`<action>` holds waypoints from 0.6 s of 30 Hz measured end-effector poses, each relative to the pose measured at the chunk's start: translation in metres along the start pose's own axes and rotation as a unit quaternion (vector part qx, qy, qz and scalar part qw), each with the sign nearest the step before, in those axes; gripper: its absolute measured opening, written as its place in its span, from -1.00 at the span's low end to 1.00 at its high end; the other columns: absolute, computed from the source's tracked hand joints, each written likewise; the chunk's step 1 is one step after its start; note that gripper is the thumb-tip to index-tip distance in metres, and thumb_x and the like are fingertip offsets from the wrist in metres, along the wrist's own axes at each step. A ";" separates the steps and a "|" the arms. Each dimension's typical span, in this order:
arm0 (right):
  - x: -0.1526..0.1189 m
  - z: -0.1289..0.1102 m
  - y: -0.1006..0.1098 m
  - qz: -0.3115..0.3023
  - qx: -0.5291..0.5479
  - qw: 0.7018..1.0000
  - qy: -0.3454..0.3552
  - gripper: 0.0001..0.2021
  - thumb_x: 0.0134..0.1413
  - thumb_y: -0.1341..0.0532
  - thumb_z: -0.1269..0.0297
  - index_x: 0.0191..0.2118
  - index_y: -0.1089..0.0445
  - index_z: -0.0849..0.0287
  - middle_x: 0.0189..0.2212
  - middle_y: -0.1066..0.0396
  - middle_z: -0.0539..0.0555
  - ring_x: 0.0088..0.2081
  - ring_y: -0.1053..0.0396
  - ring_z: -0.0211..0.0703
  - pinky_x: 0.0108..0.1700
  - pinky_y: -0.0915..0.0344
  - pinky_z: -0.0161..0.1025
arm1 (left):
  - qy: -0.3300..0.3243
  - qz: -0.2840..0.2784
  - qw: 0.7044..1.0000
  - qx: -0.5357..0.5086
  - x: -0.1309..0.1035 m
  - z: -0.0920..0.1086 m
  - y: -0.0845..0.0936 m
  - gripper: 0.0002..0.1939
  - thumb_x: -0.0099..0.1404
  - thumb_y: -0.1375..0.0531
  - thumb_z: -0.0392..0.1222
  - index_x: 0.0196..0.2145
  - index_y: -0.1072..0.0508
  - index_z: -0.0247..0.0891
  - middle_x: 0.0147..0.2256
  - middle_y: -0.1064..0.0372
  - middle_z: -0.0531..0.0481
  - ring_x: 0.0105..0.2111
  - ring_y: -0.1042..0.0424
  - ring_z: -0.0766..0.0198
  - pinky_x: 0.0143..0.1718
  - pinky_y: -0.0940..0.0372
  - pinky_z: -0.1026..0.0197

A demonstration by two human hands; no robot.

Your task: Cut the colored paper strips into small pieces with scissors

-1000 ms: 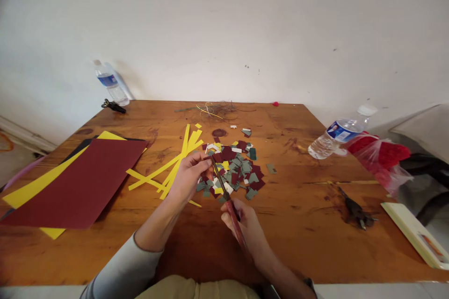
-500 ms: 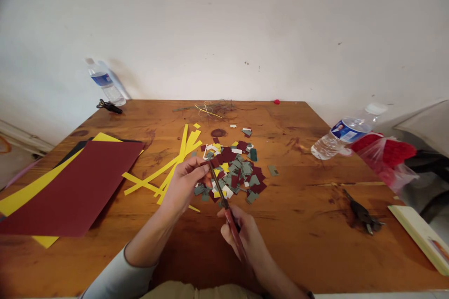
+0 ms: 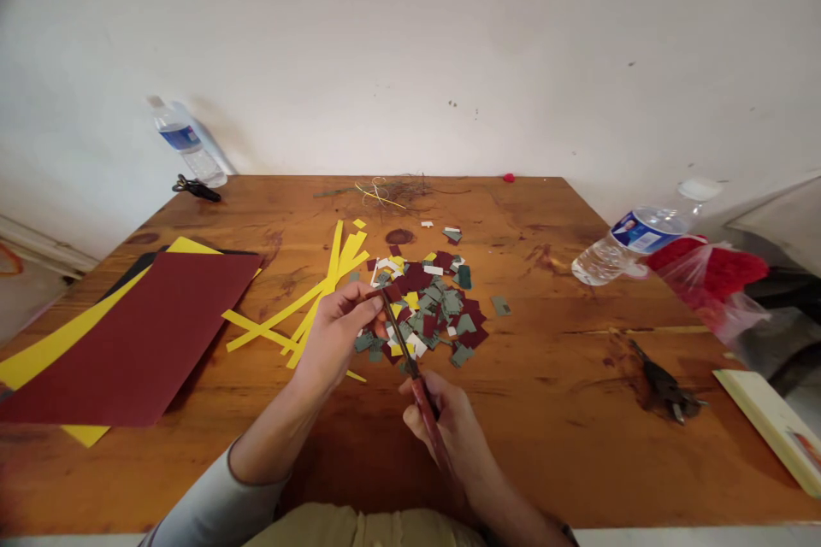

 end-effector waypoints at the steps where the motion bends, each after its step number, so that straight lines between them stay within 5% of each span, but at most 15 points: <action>1: 0.000 0.001 0.000 0.000 0.002 1.000 -0.004 -0.66 -0.12 -0.31 -0.03 -0.34 -0.37 0.14 -0.69 0.05 -0.21 -0.64 0.14 -0.37 -0.57 0.15 -0.33 | 0.001 0.000 1.000 0.001 0.000 0.000 0.000 -0.80 0.12 -0.28 -0.10 -0.52 -0.40 -0.25 -0.58 -0.37 0.10 -0.61 -0.36 0.38 -0.48 -0.23 0.29; 18: -0.006 -0.010 0.003 -0.005 -0.029 1.000 0.005 -0.62 -0.07 -0.32 -0.08 -0.33 -0.36 0.14 -0.65 0.01 -0.19 -0.60 0.08 -0.36 -0.53 0.11 -0.34 | 0.048 -0.005 0.997 -0.063 -0.001 0.001 -0.003 -0.79 0.04 -0.33 -0.11 -0.54 -0.40 -0.25 -0.58 -0.39 0.09 -0.64 -0.37 0.37 -0.49 -0.29 0.27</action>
Point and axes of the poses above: each hand's wrist, its own x-axis towards the middle knuckle, its own y-axis out of the back of the hand, z = x × y, the point moved 1 cm from there along x, towards the middle knuckle
